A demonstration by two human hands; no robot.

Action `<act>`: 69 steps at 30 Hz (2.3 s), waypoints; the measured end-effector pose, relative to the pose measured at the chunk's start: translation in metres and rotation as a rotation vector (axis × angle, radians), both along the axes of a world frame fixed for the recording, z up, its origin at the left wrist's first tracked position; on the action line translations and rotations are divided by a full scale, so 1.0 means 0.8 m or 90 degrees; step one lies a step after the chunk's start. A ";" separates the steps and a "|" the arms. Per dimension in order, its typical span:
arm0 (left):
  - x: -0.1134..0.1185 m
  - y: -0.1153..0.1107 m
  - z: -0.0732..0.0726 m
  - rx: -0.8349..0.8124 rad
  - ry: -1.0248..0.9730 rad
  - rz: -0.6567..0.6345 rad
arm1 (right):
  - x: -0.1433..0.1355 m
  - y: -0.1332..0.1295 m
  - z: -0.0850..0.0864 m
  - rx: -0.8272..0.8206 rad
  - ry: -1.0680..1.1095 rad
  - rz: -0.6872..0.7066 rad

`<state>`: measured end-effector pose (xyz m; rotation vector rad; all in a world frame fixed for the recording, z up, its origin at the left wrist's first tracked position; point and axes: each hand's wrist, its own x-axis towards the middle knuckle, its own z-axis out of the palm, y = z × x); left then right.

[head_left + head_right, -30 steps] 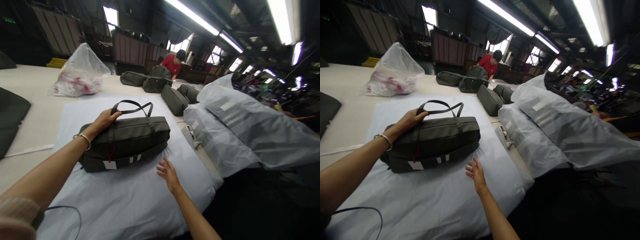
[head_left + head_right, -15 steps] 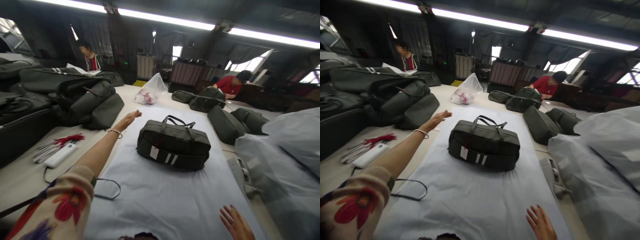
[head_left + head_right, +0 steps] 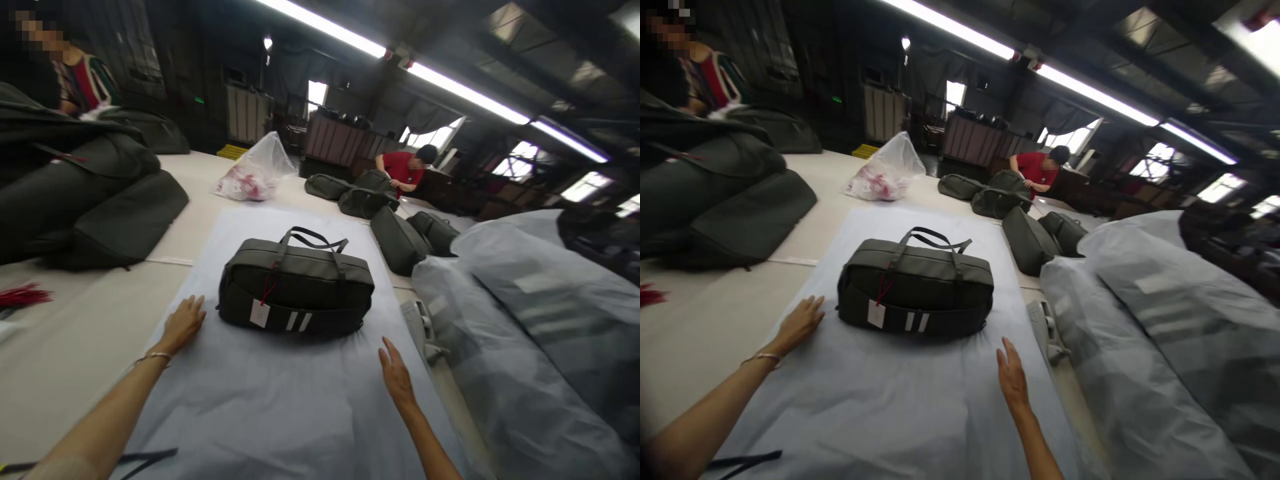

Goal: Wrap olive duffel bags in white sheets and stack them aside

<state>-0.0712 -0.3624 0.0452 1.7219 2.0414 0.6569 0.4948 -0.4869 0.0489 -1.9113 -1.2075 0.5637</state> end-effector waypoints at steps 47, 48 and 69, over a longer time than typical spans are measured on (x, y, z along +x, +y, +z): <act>-0.009 0.023 -0.073 0.190 0.353 -0.253 | 0.021 0.145 -0.004 0.068 0.072 -0.108; -0.010 0.033 -0.067 0.224 0.338 -0.221 | 0.021 0.151 0.015 0.106 0.028 -0.126; 0.324 0.205 0.191 0.109 0.277 -0.346 | -0.153 0.291 0.123 0.315 -0.383 0.269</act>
